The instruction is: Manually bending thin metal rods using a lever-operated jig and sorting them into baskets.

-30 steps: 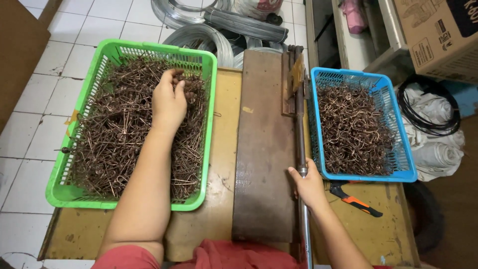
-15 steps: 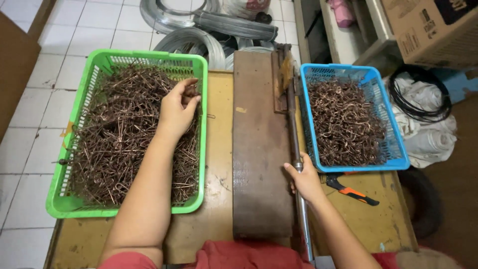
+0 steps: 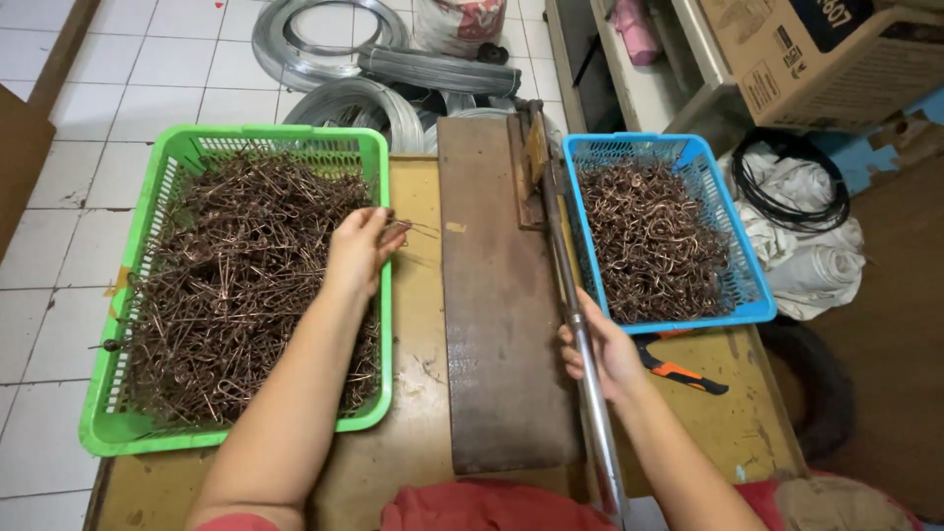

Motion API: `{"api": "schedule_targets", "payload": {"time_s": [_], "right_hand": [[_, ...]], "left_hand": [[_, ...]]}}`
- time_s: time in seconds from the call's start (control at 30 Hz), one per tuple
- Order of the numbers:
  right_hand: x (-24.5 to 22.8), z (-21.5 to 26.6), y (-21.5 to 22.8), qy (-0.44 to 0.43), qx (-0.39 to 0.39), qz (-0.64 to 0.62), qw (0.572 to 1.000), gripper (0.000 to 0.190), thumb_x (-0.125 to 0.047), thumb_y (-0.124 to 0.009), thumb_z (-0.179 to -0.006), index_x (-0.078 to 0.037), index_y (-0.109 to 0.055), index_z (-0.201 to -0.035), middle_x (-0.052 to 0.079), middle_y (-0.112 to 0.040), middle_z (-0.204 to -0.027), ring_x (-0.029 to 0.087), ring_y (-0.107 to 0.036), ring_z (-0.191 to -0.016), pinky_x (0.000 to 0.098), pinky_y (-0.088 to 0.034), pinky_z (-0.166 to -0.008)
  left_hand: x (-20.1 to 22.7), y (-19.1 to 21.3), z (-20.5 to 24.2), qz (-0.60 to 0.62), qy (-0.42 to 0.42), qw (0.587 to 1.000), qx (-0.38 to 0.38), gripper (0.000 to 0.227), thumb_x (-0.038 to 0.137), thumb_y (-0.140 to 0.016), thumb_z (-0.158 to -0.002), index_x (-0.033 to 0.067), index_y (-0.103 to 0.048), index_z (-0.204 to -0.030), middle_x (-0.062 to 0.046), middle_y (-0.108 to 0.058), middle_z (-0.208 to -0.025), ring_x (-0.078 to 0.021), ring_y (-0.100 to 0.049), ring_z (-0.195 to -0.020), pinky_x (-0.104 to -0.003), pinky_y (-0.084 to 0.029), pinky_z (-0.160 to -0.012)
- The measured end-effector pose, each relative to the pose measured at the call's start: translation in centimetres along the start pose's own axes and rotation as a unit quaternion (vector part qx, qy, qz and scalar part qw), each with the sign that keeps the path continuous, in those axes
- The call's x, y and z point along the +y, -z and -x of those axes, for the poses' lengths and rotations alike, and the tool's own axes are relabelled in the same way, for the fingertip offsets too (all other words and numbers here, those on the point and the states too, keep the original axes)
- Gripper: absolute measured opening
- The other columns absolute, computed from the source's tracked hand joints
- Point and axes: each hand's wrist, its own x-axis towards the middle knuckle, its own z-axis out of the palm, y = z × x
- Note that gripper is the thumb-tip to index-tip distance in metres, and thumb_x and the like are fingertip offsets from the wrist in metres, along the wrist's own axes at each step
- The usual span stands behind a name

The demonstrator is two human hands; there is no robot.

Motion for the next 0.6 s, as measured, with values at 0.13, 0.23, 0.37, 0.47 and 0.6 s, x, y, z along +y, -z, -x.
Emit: {"api": "schedule_targets", "payload": {"time_s": [0.13, 0.23, 0.37, 0.47, 0.6], "right_hand": [[-6.7, 1.0, -1.5, -0.031, -0.017, -0.021, 0.999, 0.054, -0.059, -0.052, -0.106, -0.03, -0.059, -0.151, 0.008, -0.052, -0.09, 0.019, -0.051, -0.056, 0.0291, -0.045, -0.04], [-12.6, 3.0, -5.6, -0.037, -0.012, 0.0, 0.999, 0.049, -0.047, -0.056, -0.106, -0.027, -0.054, -0.151, 0.011, -0.056, -0.1, 0.018, -0.056, -0.064, 0.0278, -0.05, -0.046], [-17.5, 4.6, -10.6, -0.028, -0.064, -0.027, 0.997, 0.064, -0.032, -0.058, -0.108, -0.013, -0.034, -0.163, 0.011, -0.054, -0.104, 0.011, -0.061, -0.068, 0.0256, -0.059, -0.051], [-18.5, 4.9, -11.8, -0.028, -0.085, -0.025, 0.996, 0.059, -0.025, -0.054, -0.109, -0.008, -0.035, -0.162, 0.009, -0.054, -0.101, 0.009, -0.062, -0.067, 0.0249, -0.061, -0.051], [-18.4, 5.3, -12.0, -0.027, -0.084, -0.008, 0.996, 0.065, -0.022, -0.054, -0.109, -0.009, -0.025, -0.166, 0.009, -0.053, -0.101, 0.008, -0.062, -0.067, 0.0261, -0.061, -0.05]], "left_hand": [[-0.2, -3.2, 0.9, -0.058, -0.017, 0.998, -0.005, 0.038, 0.022, -0.073, -0.107, -0.0009, -0.065, -0.137, -0.024, -0.068, -0.134, -0.0405, -0.078, -0.111, -0.048, -0.066, -0.095], [-3.5, -4.2, -2.0, -0.033, 0.026, 0.999, -0.025, 0.039, 0.02, -0.075, -0.106, -0.0005, -0.066, -0.138, -0.027, -0.069, -0.134, -0.0438, -0.076, -0.115, -0.051, -0.062, -0.098], [-8.9, -5.9, -9.3, 0.03, 0.044, 0.998, -0.032, 0.049, 0.02, -0.078, -0.105, -0.0036, -0.059, -0.144, -0.032, -0.064, -0.142, -0.0475, -0.072, -0.121, -0.055, -0.059, -0.102], [-11.7, -9.0, -13.1, 0.089, 0.043, 0.995, -0.03, 0.053, 0.019, -0.078, -0.106, -0.0052, -0.055, -0.147, -0.036, -0.061, -0.144, -0.0509, -0.069, -0.124, -0.059, -0.059, -0.104], [-15.0, -14.4, -15.7, 0.16, 0.043, 0.986, 0.01, 0.055, 0.015, -0.073, -0.108, -0.009, -0.044, -0.149, -0.04, -0.059, -0.141, -0.0532, -0.068, -0.125, -0.061, -0.055, -0.108]]}}
